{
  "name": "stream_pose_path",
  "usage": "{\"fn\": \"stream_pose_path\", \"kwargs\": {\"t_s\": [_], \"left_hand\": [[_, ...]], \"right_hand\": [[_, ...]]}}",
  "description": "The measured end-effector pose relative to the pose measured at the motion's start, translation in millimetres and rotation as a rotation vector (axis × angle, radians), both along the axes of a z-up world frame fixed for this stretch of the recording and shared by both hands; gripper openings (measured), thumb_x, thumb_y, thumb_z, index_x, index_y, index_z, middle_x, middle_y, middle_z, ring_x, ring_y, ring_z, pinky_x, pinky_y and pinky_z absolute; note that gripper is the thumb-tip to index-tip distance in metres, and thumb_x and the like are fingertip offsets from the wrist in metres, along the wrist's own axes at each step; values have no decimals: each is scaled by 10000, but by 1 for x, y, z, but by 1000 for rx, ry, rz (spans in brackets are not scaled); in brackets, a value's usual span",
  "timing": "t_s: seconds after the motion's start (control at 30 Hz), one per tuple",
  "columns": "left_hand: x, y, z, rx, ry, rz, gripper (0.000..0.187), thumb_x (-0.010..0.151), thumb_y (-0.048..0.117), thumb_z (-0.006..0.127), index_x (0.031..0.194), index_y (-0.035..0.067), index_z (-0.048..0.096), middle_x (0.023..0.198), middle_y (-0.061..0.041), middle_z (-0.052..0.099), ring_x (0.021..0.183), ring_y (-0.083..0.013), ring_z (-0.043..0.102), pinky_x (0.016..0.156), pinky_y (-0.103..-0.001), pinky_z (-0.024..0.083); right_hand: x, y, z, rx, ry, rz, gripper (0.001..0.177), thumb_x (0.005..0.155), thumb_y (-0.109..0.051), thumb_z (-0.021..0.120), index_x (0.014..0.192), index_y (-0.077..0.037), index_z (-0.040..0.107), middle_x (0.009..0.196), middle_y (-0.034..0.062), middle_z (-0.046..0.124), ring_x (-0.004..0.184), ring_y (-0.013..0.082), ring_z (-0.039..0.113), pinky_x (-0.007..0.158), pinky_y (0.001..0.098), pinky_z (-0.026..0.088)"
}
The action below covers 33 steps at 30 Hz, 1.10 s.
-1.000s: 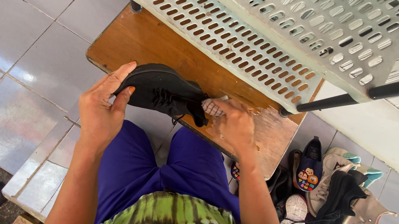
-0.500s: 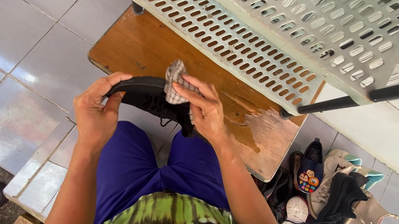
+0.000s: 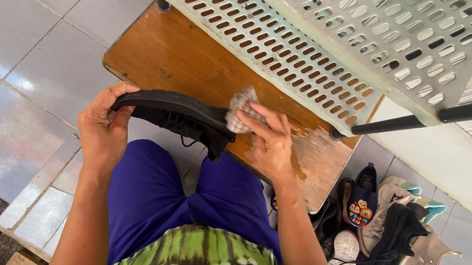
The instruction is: Cleaning a plastic shoe rack and a pair of black shoes using a damp cloth.
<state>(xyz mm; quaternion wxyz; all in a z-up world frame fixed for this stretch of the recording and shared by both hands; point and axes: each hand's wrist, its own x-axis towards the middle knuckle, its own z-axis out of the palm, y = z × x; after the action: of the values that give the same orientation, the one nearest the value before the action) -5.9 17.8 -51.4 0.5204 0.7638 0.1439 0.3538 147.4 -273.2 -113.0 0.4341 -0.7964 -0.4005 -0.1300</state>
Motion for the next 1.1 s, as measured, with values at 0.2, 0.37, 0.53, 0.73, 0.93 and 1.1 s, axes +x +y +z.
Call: {"fn": "stream_pose_path", "kwargs": {"t_s": [0.2, 0.37, 0.53, 0.73, 0.93, 1.1], "left_hand": [[-1, 8, -12, -25, 58, 46, 345, 925, -188, 676, 1131, 83, 729, 982, -85, 686, 874, -137, 599, 781, -322, 573], [-2, 15, -23, -93, 75, 72, 348, 924, -182, 666, 1123, 99, 719, 969, -58, 659, 861, -124, 558, 794, -295, 571], [3, 22, -28, -137, 62, 84, 356, 928, -182, 654, 1143, 95, 713, 982, -60, 648, 856, -128, 542, 782, -297, 574], [1, 26, -28, -175, 102, 89, 372, 925, -175, 652, 1139, 124, 710, 915, -21, 623, 836, -100, 554, 756, -262, 574], [1, 33, -40, -233, 79, 105, 383, 909, -178, 657, 1127, 134, 699, 910, 4, 626, 837, -86, 551, 773, -247, 564], [2, 33, -46, -240, 65, 90, 429, 870, -185, 659, 1148, 140, 695, 935, 17, 647, 848, -75, 543, 805, -233, 511]], "right_hand": [[-8, 41, -8, 59, 25, 50, 702, 854, 164, 488, 1304, -315, 734, 1386, 67, 641, 1065, 301, 572, 917, 376, 449], [-4, 13, -29, -31, 28, -17, 699, 849, 127, 498, 1301, -350, 735, 1355, 40, 658, 1048, 277, 576, 900, 385, 461], [-3, -7, -3, -200, 6, -89, 704, 800, 114, 531, 1278, -359, 739, 1290, 67, 673, 1034, 319, 580, 827, 445, 469], [0, 16, -18, -129, -34, -29, 730, 853, 138, 486, 1306, -385, 717, 1371, 15, 621, 1118, 227, 499, 924, 425, 425], [-4, 17, -33, -74, 48, -32, 720, 854, 141, 480, 1315, -356, 722, 1370, 42, 627, 1111, 268, 535, 905, 453, 461], [-1, -4, -9, -126, 2, -114, 747, 827, 130, 488, 1342, -369, 699, 1318, 52, 656, 1057, 337, 594, 888, 470, 478]]}}
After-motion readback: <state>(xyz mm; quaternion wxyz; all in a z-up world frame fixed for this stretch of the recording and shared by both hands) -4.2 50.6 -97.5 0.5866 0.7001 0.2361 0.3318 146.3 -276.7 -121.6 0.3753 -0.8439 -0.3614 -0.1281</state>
